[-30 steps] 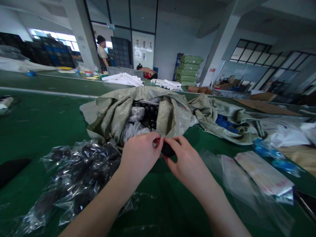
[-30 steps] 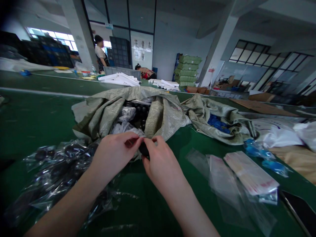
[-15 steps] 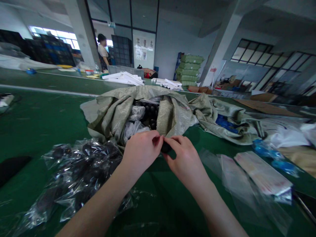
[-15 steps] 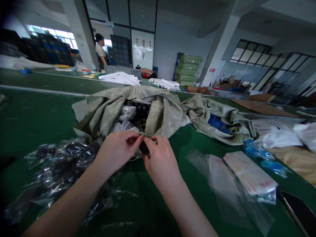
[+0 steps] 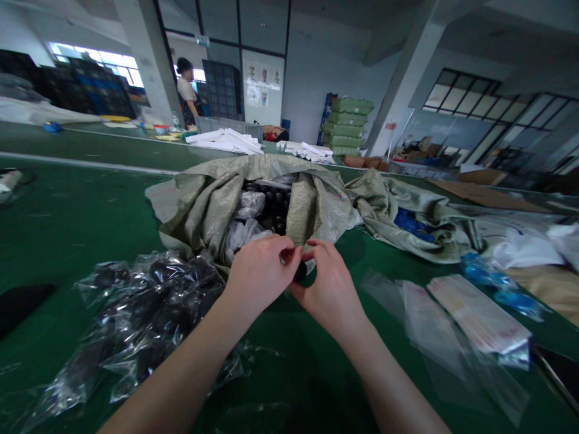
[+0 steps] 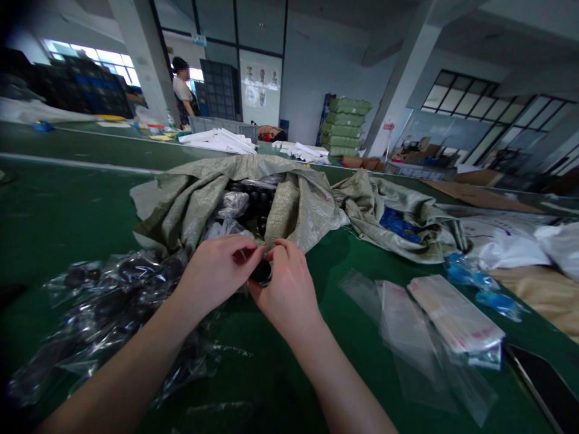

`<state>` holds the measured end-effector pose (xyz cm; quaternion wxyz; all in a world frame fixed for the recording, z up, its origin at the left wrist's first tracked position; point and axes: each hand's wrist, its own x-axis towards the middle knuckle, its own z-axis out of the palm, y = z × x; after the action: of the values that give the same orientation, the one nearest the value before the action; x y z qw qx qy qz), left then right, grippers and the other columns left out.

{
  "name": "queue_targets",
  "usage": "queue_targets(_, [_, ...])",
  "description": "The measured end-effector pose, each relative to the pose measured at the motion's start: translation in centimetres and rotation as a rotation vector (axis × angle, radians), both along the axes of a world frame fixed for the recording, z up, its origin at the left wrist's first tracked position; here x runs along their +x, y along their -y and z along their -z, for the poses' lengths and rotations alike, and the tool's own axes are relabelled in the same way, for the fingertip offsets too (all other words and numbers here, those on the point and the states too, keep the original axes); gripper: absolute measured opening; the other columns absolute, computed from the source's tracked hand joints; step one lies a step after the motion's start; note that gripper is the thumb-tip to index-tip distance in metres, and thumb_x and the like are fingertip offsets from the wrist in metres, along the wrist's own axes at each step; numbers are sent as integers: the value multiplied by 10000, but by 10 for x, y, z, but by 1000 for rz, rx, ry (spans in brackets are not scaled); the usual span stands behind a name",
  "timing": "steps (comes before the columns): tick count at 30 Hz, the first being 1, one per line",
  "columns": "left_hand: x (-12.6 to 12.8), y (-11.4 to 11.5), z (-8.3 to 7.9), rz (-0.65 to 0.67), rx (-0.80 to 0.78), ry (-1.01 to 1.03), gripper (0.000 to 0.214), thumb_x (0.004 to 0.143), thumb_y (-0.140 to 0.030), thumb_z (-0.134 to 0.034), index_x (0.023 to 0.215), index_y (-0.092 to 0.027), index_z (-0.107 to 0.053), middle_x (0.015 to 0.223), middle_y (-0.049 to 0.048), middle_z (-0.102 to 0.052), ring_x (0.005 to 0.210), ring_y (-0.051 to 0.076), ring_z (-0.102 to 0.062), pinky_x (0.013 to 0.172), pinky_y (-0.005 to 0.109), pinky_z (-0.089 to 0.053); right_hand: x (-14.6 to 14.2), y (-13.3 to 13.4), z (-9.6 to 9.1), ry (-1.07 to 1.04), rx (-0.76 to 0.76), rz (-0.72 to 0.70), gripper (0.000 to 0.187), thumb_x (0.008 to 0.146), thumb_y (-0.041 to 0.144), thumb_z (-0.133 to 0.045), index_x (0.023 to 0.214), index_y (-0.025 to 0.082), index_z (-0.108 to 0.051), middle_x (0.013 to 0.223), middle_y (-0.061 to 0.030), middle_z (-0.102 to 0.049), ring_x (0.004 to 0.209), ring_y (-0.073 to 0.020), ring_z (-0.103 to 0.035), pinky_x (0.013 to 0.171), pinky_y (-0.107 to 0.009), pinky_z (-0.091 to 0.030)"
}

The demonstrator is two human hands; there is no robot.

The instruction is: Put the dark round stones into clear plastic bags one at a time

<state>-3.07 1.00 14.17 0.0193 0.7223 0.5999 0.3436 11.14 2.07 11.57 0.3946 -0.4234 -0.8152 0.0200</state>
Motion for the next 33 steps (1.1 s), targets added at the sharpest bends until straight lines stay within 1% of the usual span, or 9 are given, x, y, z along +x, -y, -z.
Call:
queue_targets(4, [0,0,2,41,59,25,203,884,-278,-533,788,-189,-688,807,30,-658,726,148,-609,704,276,-455,-4,-2,7,-57,-44,44,216,789,297,-648,912,169,-525,895,-88,-638,843,-239,-636,745,-375,-519])
queue_targets(6, [0,0,1,60,56,33,177,880,-257,-538,806,-191,-686,823,28,-652,736,146,-608,711,275,-460,-5,-3,9,-52,-30,84,189,826,318,-606,908,168,-523,847,-78,-634,799,-229,-632,718,-365,-513])
queue_targets(11, [0,2,0,44,22,19,120,869,-270,-551,876,-190,-639,822,29,-628,740,160,-596,676,278,-458,-2,-7,9,-67,71,199,194,847,346,-591,890,174,-513,832,-79,-622,800,-231,-618,718,-363,-509])
queue_targets(14, [-1,4,0,-7,-9,-45,128,871,-282,-535,825,-182,-602,804,36,-614,699,164,-583,645,290,-444,0,-10,9,-64,106,238,227,825,355,-633,894,177,-510,835,-74,-614,804,-234,-607,726,-372,-511])
queue_targets(17, [0,6,0,12,-25,-97,126,875,-247,-513,793,-180,-583,801,34,-604,672,154,-573,636,288,-436,2,-11,10,-56,135,271,257,811,366,-657,900,179,-506,836,-72,-605,808,-238,-595,723,-378,-511])
queue_targets(19, [2,7,0,35,-7,-112,133,887,-226,-490,803,-180,-582,821,33,-604,673,146,-572,632,281,-432,2,-12,12,-46,172,283,248,829,379,-634,896,182,-499,836,-78,-598,811,-241,-587,721,-383,-510])
queue_targets(25, [9,10,-1,16,75,-168,154,916,-222,-455,825,-180,-572,844,32,-593,701,149,-567,625,281,-425,3,-16,15,-11,233,294,264,869,432,-571,876,180,-491,808,-87,-580,783,-241,-564,702,-389,-505])
queue_targets(29, [10,10,1,71,27,-162,109,881,-198,-490,798,-176,-558,855,35,-579,723,151,-563,659,286,-451,5,-19,16,-61,248,316,220,861,387,-576,884,187,-488,837,-90,-591,808,-243,-574,724,-390,-508])
queue_targets(33, [10,8,4,216,8,-40,101,863,-166,-489,781,-177,-547,872,42,-560,772,152,-565,721,297,-484,7,-20,18,-97,208,303,179,859,339,-564,917,178,-508,855,-94,-606,829,-244,-594,743,-390,-505])
